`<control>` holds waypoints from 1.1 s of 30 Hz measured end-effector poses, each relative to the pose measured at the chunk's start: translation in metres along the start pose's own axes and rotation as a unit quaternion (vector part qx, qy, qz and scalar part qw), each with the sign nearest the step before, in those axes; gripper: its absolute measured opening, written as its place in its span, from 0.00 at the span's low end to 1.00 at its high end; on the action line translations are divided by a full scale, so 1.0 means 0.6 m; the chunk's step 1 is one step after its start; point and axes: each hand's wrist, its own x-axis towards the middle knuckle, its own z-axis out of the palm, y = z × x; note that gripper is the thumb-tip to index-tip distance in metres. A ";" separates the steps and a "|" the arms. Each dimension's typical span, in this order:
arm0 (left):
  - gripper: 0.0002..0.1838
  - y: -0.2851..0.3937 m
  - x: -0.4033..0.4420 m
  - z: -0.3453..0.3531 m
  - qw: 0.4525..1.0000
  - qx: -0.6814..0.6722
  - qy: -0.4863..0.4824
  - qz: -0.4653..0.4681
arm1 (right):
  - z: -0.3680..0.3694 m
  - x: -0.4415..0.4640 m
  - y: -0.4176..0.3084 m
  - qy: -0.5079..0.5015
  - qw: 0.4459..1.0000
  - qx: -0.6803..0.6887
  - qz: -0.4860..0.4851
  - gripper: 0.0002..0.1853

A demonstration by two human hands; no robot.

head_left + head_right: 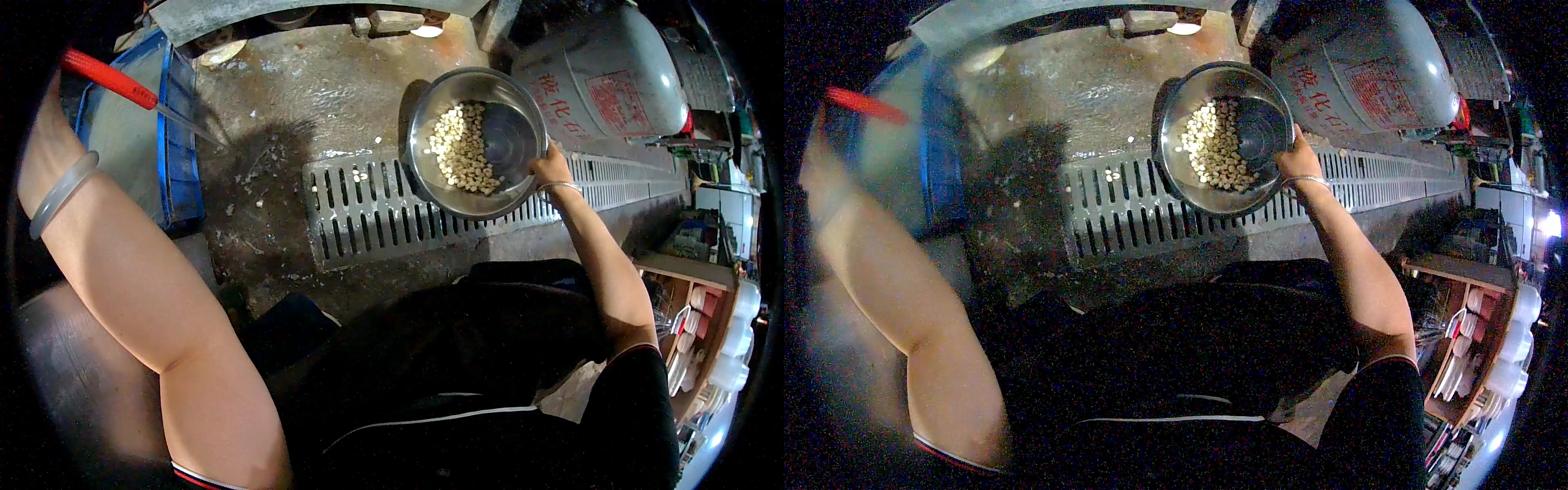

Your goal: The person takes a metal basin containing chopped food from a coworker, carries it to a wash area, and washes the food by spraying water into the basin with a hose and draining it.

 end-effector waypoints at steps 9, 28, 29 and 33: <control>0.13 0.030 0.004 0.013 0.988 -0.117 -0.091 -0.053 | -0.011 0.014 0.027 -0.093 0.957 0.177 0.212 0.12; 0.18 0.053 0.015 0.043 0.995 0.064 0.075 0.019 | 0.339 0.078 -0.292 -0.231 0.811 0.510 0.169 0.07; 0.17 0.047 0.010 0.042 0.992 0.082 0.096 0.026 | 0.356 0.090 -0.295 -0.246 0.812 0.501 0.172 0.08; 0.18 0.007 0.007 0.011 0.982 0.176 0.039 0.061 | 0.409 0.133 -0.262 -0.301 0.781 0.529 0.137 0.14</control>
